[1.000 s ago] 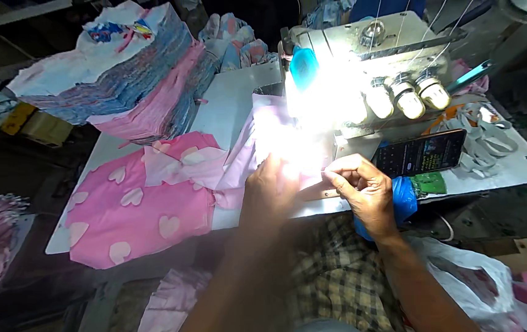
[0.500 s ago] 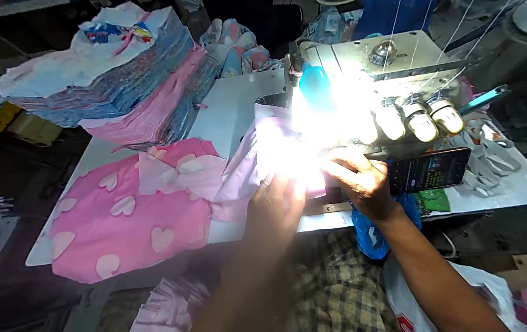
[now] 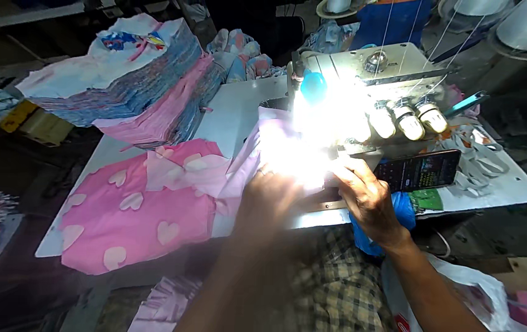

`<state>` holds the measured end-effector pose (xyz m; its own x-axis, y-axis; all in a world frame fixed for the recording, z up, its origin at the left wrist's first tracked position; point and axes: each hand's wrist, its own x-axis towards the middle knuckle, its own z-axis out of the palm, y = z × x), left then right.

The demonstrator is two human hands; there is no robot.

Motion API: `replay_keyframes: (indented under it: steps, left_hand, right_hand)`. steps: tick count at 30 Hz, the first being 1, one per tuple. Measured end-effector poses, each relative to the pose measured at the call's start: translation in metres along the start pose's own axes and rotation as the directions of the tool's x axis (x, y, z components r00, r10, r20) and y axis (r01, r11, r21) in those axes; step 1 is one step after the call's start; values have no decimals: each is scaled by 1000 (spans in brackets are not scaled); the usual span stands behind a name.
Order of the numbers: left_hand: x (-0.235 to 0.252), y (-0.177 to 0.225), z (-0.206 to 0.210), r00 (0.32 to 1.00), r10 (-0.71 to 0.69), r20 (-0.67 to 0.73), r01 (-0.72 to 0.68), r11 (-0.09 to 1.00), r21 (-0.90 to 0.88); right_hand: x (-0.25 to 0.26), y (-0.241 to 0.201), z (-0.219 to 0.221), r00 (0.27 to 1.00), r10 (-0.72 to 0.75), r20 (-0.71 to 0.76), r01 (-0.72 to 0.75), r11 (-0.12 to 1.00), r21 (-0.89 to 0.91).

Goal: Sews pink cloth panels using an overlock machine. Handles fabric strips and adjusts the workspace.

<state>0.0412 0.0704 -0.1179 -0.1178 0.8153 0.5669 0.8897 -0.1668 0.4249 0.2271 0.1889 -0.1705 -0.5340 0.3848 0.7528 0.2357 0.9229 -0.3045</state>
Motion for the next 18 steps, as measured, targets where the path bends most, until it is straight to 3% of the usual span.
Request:
replay_keyframes:
  steps: [3, 13, 18]
  left_hand:
    - [7, -14, 3, 999, 40, -24, -40, 999, 15]
    - [32, -47, 9, 988, 121, 92, -118, 992, -39]
    - [69, -69, 14, 995, -7, 104, 10, 1000, -30]
  right_hand:
    - [-12, -13, 6, 1000, 30, 8, -31, 998, 50]
    - [-9, -25, 8, 989, 127, 72, -118, 986, -114]
    - [-6, -29, 8, 974, 187, 125, -163, 970, -181]
